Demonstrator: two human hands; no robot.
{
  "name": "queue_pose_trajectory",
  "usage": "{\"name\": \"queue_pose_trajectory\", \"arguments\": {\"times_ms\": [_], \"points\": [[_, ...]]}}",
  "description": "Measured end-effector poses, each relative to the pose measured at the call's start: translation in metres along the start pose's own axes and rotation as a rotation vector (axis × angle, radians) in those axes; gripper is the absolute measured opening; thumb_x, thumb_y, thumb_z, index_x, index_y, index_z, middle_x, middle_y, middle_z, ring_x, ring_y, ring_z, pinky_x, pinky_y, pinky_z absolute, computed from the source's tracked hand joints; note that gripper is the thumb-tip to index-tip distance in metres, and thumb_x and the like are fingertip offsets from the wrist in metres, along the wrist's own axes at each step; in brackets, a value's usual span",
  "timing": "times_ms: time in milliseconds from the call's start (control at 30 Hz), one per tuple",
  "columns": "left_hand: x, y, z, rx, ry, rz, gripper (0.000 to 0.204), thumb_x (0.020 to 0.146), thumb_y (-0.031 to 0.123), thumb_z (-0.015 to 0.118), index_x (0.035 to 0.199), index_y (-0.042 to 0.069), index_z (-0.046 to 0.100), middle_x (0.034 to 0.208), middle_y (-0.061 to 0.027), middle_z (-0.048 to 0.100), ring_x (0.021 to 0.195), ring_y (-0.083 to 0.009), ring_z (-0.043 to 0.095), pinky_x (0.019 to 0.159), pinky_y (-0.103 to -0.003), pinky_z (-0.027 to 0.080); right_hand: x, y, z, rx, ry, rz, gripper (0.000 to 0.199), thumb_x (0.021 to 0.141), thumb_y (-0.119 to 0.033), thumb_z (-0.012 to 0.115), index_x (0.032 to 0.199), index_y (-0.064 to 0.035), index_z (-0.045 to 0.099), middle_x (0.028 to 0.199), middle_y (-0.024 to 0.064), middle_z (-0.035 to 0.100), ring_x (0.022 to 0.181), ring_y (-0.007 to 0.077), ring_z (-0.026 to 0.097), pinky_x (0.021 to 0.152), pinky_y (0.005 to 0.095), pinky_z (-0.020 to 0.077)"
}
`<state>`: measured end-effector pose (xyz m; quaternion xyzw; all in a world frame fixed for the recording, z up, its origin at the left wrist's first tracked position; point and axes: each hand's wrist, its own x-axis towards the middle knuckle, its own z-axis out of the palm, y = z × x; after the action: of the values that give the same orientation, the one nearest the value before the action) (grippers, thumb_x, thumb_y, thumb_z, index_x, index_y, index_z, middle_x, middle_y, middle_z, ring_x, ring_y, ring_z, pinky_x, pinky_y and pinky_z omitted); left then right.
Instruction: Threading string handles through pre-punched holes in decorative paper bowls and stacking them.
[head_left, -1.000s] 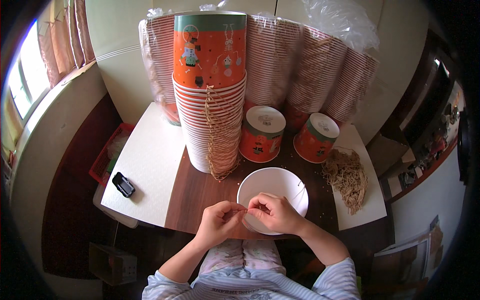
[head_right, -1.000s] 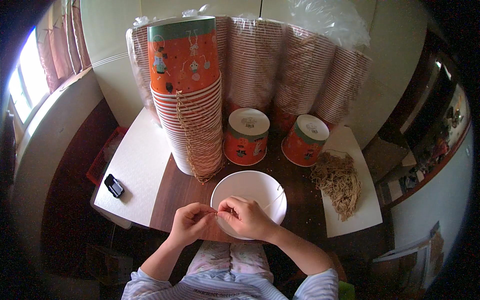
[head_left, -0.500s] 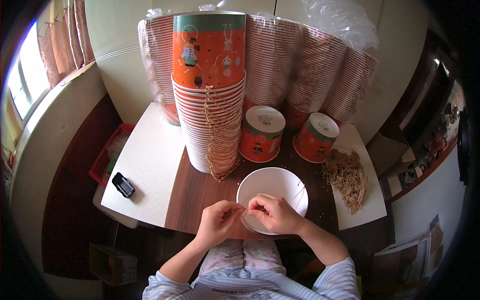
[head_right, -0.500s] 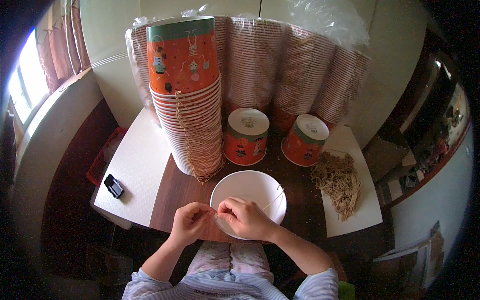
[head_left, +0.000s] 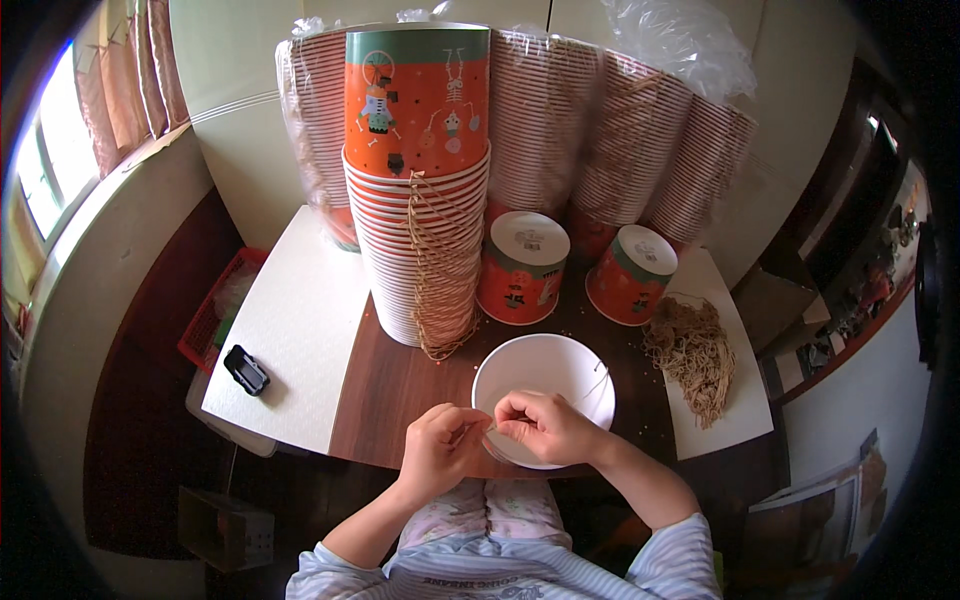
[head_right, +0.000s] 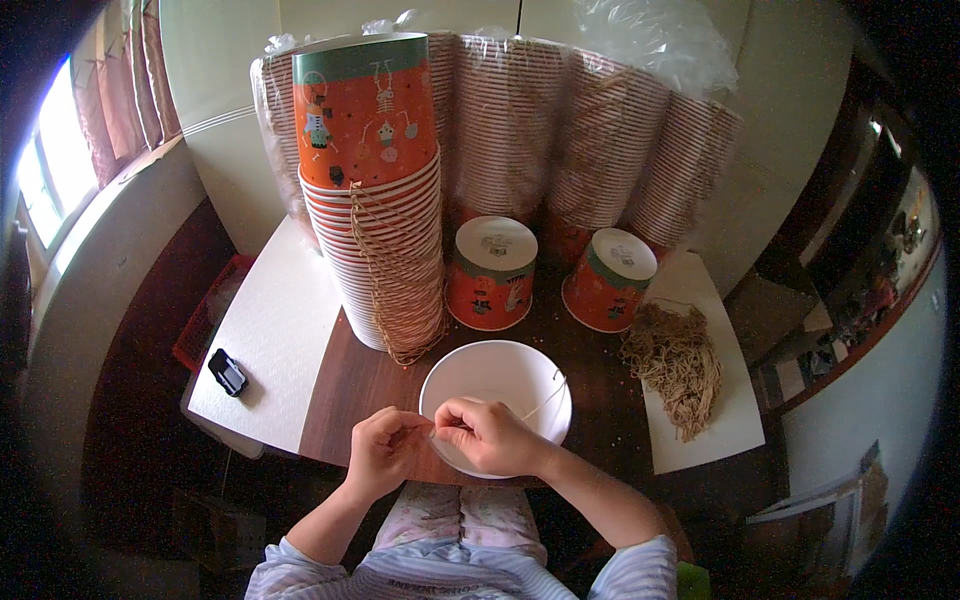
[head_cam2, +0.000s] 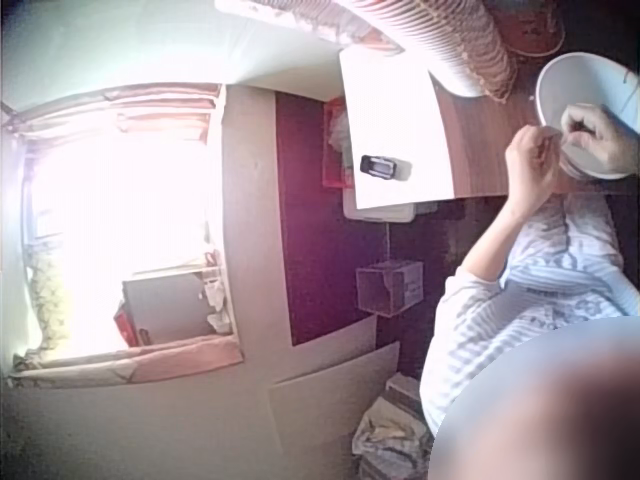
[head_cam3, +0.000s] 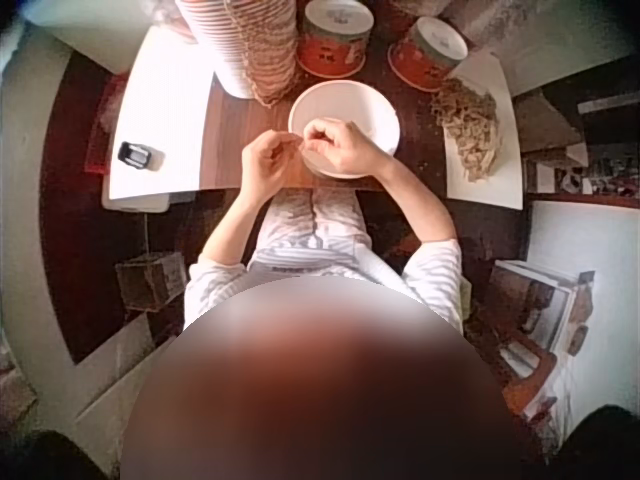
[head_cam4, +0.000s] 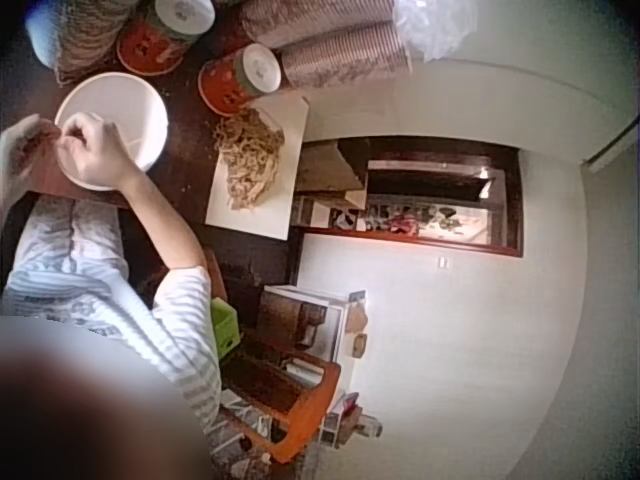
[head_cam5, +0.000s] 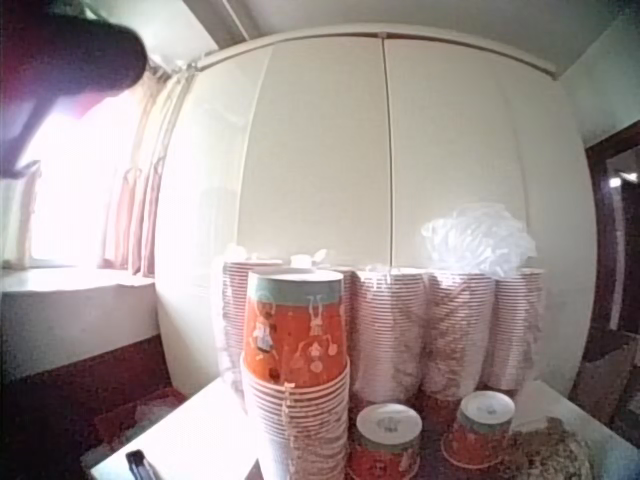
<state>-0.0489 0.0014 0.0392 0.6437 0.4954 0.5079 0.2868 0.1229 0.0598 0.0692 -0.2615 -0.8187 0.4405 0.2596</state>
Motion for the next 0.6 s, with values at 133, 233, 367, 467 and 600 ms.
{"name": "queue_pose_trajectory", "arguments": {"times_ms": [133, 233, 367, 467, 600], "points": [[0.003, 0.005, -0.006, 0.221, 0.039, 0.144, 0.018, 0.067, 0.004, 0.067, 0.085, 0.007, 0.063, 0.075, -0.0071, 0.051, 0.070, -0.0232, 0.051, 0.058, -0.030, 0.044, -0.001, -0.001, -0.001, -0.016, 0.076, 0.017, 0.007, 0.083, -0.008, 0.057, 0.083, -0.0017, 0.054, 0.074, 0.0024, 0.056, 0.069, 0.0090, 0.052, 0.061, 0.0240, 0.0434], [0.005, 0.008, -0.008, 0.309, 0.099, 0.309, 0.021, 0.064, 0.008, 0.070, 0.085, 0.009, 0.063, 0.082, -0.0064, 0.052, 0.075, -0.0241, 0.051, 0.060, -0.031, 0.044, -0.001, -0.006, -0.002, -0.043, 0.075, 0.044, 0.006, 0.083, -0.008, 0.057, 0.084, -0.0017, 0.054, 0.075, 0.0029, 0.056, 0.069, 0.0088, 0.053, 0.062, 0.0237, 0.0441], [0.007, 0.012, -0.008, 0.331, 0.093, 0.329, 0.020, 0.064, 0.008, 0.071, 0.082, 0.009, 0.063, 0.080, -0.0056, 0.052, 0.074, -0.0232, 0.051, 0.060, -0.032, 0.045, 0.000, -0.010, 0.001, -0.044, 0.076, 0.037, 0.006, 0.083, -0.007, 0.057, 0.084, -0.0015, 0.055, 0.076, 0.0028, 0.057, 0.069, 0.0085, 0.053, 0.061, 0.0236, 0.0443], [0.007, 0.010, -0.009, 0.325, 0.040, 0.297, 0.018, 0.064, 0.009, 0.071, 0.080, 0.009, 0.063, 0.080, -0.0052, 0.052, 0.074, -0.0232, 0.051, 0.060, -0.032, 0.045, 0.001, -0.009, 0.000, -0.020, 0.063, 0.034, 0.006, 0.083, -0.005, 0.057, 0.088, -0.0021, 0.054, 0.079, 0.0026, 0.057, 0.069, 0.0081, 0.054, 0.061, 0.0229, 0.0448], [0.008, 0.010, -0.009, 0.294, 0.044, 0.273, 0.016, 0.064, 0.008, 0.071, 0.078, 0.009, 0.063, 0.079, -0.0046, 0.053, 0.072, -0.0227, 0.051, 0.061, -0.032, 0.045, -0.001, -0.009, 0.003, 0.072, 0.106, 0.045, 0.017, 0.082, -0.003, 0.058, 0.096, -0.0039, 0.048, 0.081, 0.0022, 0.056, 0.073, 0.0071, 0.055, 0.065, 0.0221, 0.0453]]}}
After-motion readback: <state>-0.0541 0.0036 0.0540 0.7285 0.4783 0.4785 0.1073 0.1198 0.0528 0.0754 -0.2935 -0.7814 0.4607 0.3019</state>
